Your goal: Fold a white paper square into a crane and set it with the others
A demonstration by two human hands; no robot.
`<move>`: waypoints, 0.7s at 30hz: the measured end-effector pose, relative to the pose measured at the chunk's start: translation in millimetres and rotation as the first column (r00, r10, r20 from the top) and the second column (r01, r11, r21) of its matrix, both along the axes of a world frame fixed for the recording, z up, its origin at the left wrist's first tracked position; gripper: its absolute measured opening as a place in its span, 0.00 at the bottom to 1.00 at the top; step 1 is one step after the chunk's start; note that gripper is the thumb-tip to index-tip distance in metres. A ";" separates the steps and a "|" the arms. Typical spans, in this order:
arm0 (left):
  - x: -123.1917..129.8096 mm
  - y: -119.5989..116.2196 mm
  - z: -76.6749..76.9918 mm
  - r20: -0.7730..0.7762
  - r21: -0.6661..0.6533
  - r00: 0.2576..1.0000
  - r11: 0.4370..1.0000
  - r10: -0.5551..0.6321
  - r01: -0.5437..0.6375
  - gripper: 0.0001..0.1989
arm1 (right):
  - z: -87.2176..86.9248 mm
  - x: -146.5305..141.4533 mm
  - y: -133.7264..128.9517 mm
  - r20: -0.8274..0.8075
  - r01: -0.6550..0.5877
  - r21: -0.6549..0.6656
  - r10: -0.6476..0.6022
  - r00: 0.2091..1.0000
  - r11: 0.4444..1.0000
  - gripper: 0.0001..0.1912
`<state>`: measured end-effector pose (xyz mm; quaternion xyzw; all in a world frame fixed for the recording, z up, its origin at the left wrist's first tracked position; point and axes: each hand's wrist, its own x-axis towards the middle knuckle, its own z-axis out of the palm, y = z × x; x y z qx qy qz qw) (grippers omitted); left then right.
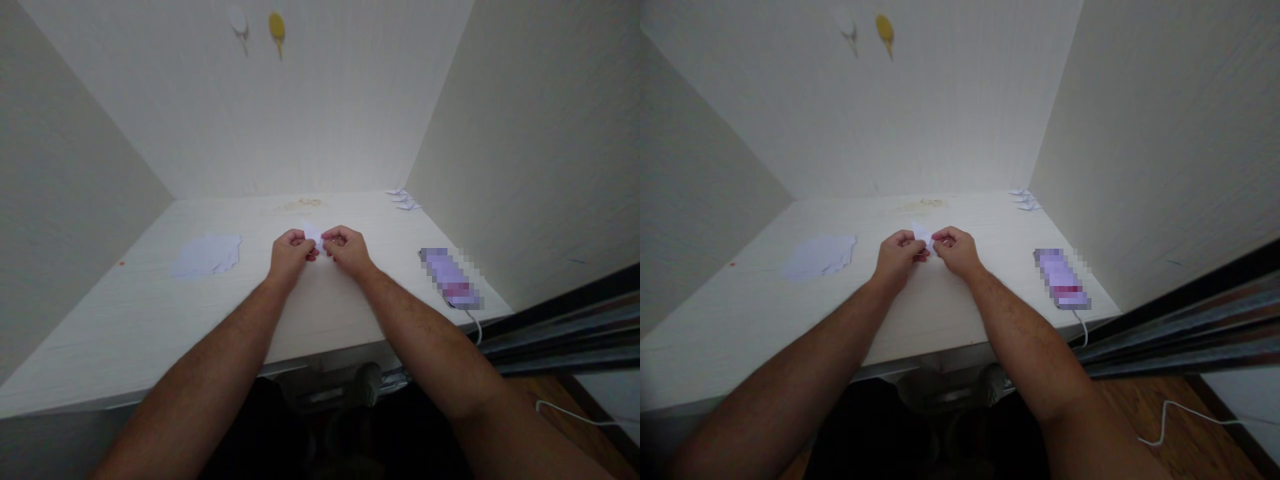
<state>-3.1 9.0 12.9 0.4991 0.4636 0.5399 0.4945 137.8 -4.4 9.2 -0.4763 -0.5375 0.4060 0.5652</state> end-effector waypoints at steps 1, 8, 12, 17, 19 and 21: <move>0.7 -0.2 0.1 0.003 0.010 1.000 1.000 0.000 0.000 0.09 | 0.3 0.2 0.1 0.003 -0.005 -0.001 0.005 1.000 1.000 0.05; 3.0 0.8 -2.0 -0.026 0.062 1.000 0.998 -0.009 0.011 0.11 | -1.1 1.1 3.1 0.006 -0.013 0.004 0.013 1.000 1.000 0.07; 3.0 2.7 -4.1 -0.020 0.052 1.000 0.999 -0.006 0.007 0.11 | -2.9 1.4 4.9 -0.011 -0.037 0.024 0.038 0.999 0.999 0.08; 4.1 5.0 -4.9 0.001 0.057 1.000 0.998 -0.008 0.008 0.10 | -7.8 2.1 9.2 -0.026 -0.049 0.037 0.050 0.998 0.998 0.08; 4.6 5.7 -5.1 0.001 0.060 1.000 0.998 -0.006 0.006 0.10 | -9.6 2.4 11.0 -0.030 -0.041 0.027 0.042 0.999 0.999 0.08; 4.9 6.2 -5.8 0.000 0.062 1.000 0.998 0.001 -0.001 0.09 | -10.6 2.6 12.1 -0.027 -0.026 0.030 0.026 0.999 0.999 0.08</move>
